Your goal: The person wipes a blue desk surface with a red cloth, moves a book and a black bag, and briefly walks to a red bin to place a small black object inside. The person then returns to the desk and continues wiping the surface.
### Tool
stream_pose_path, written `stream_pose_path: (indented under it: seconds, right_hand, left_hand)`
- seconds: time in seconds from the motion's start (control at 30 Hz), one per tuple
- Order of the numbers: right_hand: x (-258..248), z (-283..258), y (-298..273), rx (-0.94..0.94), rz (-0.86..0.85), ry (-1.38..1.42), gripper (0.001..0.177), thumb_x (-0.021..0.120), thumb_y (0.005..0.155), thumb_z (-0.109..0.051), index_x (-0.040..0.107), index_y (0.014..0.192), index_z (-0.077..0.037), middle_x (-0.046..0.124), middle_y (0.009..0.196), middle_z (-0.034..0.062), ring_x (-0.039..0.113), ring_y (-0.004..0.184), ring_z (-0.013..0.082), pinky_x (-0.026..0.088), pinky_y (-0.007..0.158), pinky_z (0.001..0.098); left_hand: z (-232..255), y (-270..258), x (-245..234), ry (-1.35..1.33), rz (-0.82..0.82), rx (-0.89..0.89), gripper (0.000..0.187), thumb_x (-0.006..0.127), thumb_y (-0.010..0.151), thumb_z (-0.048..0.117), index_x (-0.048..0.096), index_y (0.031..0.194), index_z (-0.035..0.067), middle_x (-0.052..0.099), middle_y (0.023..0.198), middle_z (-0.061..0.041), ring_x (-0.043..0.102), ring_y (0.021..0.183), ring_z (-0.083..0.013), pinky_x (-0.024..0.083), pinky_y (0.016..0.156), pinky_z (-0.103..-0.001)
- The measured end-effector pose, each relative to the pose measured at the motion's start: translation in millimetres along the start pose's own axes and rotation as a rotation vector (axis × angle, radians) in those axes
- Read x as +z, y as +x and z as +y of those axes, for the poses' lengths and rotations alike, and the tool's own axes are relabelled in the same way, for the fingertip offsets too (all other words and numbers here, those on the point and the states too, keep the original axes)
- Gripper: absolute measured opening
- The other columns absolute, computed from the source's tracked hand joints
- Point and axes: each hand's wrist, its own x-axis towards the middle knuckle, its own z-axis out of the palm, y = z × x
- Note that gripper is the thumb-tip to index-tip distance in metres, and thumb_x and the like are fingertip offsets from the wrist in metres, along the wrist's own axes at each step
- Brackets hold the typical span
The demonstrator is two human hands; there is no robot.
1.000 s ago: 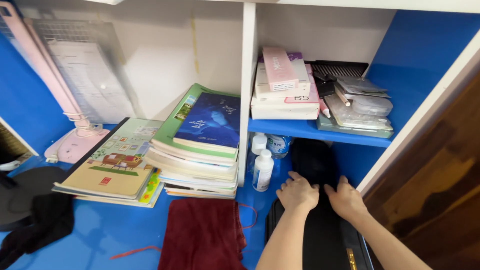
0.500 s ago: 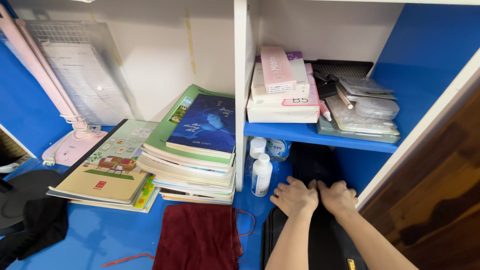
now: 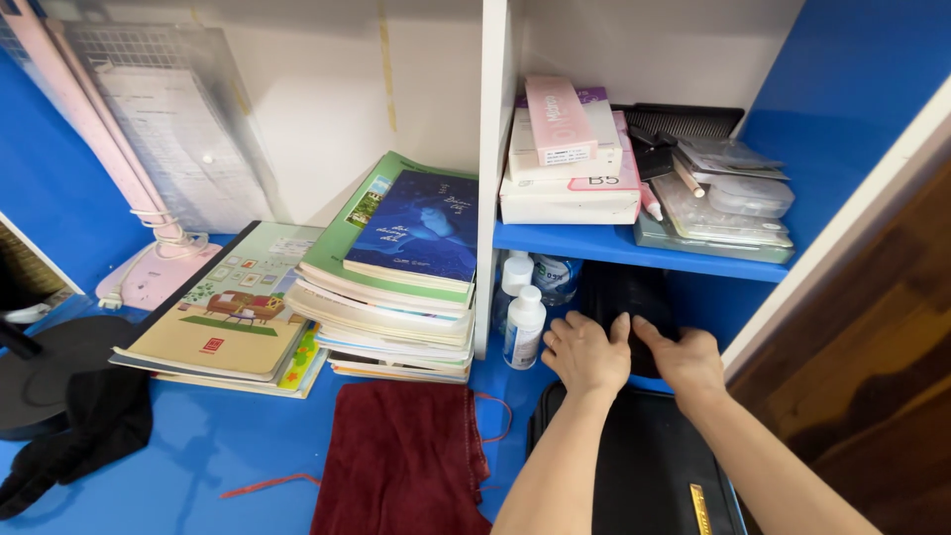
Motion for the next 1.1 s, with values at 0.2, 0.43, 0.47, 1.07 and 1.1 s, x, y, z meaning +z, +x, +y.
stream_pose_path:
  seconds: [0.2,0.43,0.47,1.07,1.1]
  right_hand:
    - [-27.9,-10.5,-49.8,0.007,0.031,0.079,0.076,0.078,0.08,-0.059,0.073,0.127,0.0,0.073,0.122,0.0239,0.064,0.122,0.0405,0.049,0.101,0.0507]
    - [-43.3,17.3,-96.3,0.037,0.028,0.052,0.08,0.078,0.079,-0.062,0.072,0.131,-0.001,0.075,0.12,0.0217,0.065,0.12,0.0392,0.052,0.097,0.0509]
    - [-48.9,13.2,-115.9,0.065,0.024,0.07,0.069,0.076,0.08,-0.059,0.075,0.118,-0.001,0.076,0.108,0.0186,0.068,0.105,0.0357,0.051,0.087,0.0454]
    - [-69.0,41.2,-300.1,0.128,-0.019,0.094,0.082,0.073,0.082,-0.052,0.055,0.144,0.0,0.063,0.137,0.0161,0.058,0.125,0.0346,0.048,0.101,0.0437]
    - [-72.6,37.7,-308.9,0.126,-0.026,0.097,0.072,0.072,0.085,-0.049,0.062,0.137,0.0,0.071,0.126,0.0157,0.065,0.114,0.0343,0.053,0.092,0.0438]
  left_hand:
    - [7.9,-30.8,-19.8,-0.003,0.0,0.029,0.068,0.052,0.097,0.06,0.046,0.122,-0.002,0.046,0.115,-0.018,0.043,0.123,-0.0484,0.033,0.103,-0.058]
    - [-14.5,-79.7,-9.2,0.036,0.1,0.113,0.07,0.058,0.094,0.062,0.05,0.118,-0.003,0.049,0.112,-0.021,0.048,0.119,-0.0511,0.04,0.099,-0.062]
    - [-19.9,-87.8,-5.2,0.1,0.17,0.125,0.069,0.058,0.096,0.065,0.054,0.114,-0.001,0.054,0.112,-0.021,0.05,0.113,-0.0477,0.041,0.094,-0.061]
    - [-83.4,-231.7,-57.4,0.238,0.23,0.201,0.074,0.053,0.1,0.071,0.06,0.114,-0.002,0.059,0.111,-0.02,0.052,0.103,-0.0418,0.039,0.087,-0.056]
    - [-83.6,-236.3,-60.6,0.247,0.252,0.227,0.072,0.053,0.1,0.071,0.062,0.11,0.0,0.06,0.107,-0.019,0.053,0.1,-0.0407,0.04,0.085,-0.056]
